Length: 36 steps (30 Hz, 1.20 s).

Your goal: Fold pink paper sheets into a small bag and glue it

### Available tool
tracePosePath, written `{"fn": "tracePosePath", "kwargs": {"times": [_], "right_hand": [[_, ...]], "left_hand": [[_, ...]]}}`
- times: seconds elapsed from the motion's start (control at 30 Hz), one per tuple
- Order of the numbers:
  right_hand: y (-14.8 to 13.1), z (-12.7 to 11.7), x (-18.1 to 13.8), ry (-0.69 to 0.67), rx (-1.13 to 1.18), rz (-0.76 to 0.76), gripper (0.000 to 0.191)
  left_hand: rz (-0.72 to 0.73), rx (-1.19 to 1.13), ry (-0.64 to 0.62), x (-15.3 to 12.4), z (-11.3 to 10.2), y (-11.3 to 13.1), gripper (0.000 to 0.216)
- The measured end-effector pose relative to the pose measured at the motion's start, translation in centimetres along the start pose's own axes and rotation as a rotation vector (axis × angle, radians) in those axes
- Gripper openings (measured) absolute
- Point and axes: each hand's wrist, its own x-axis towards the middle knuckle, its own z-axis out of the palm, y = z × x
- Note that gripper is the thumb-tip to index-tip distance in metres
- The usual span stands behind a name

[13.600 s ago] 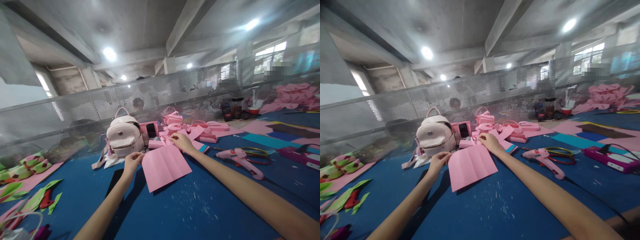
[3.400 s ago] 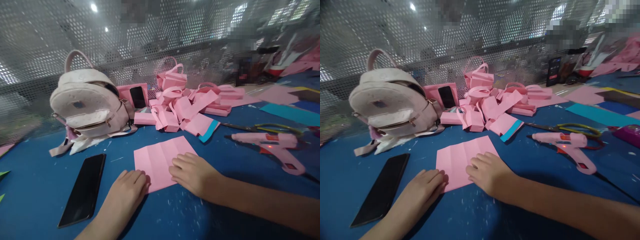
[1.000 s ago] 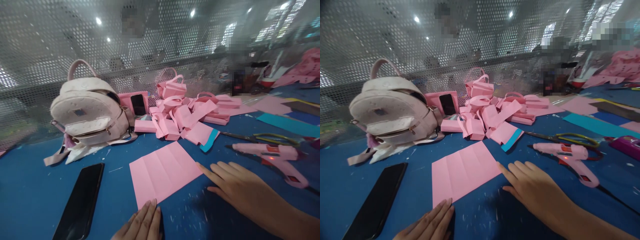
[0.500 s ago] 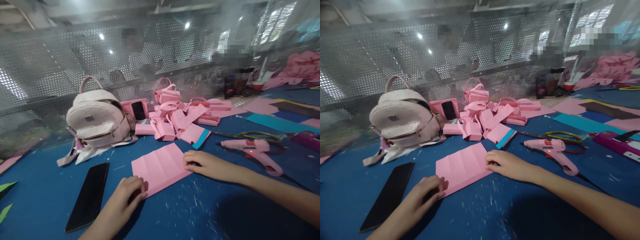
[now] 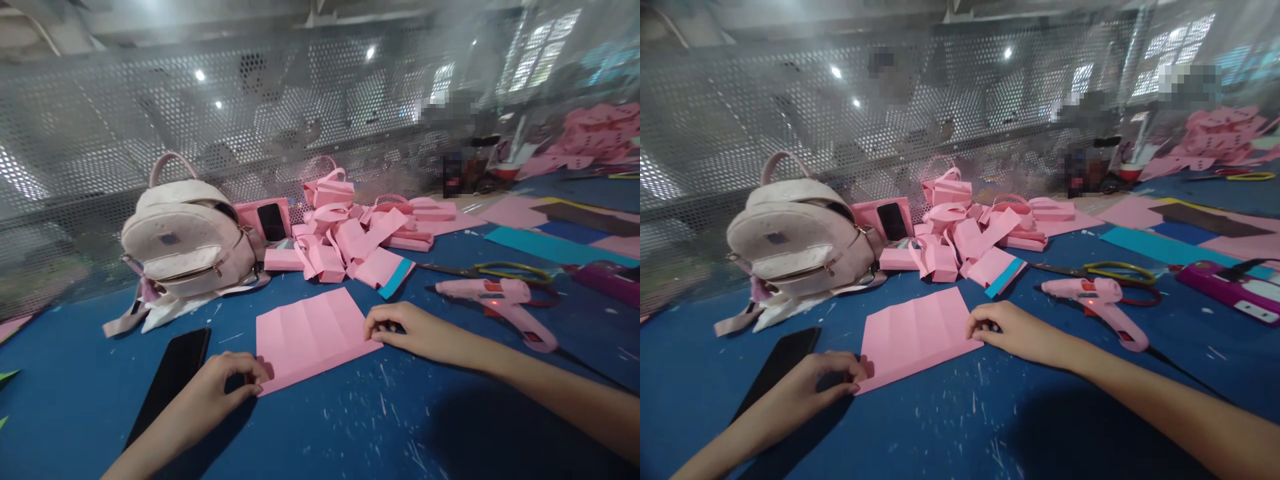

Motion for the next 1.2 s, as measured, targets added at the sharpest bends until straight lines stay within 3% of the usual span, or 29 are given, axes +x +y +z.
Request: {"fn": "tracePosePath", "kwargs": {"times": [0.3,0.6,0.73,0.97,1.2], "right_hand": [[-0.3,0.2,-0.1,0.014,-0.017,-0.011,0.02],[-1.4,2.1,0.1,0.013,-0.326,-0.229,0.015],[-2.7,3.1,0.1,0.014,-0.424,-0.293,0.012],[-6.5,5.8,1.3,-0.1,-0.471,-0.42,0.013],[-6.5,7.8,2.8,-0.1,-0.559,-0.473,0.011]], "left_hand": [[0.015,0.066,0.004,-0.2,0.0,0.0,0.008],[0.189,0.356,0.286,-0.2,4.2,0.5,0.009],[0.189,0.326,0.272,-0.6,5.2,1.2,0.011],[0.193,0.244,0.262,-1.1,7.3,2.6,0.013],[0.204,0.263,0.287,-1.5,7.3,2.3,0.011]]}}
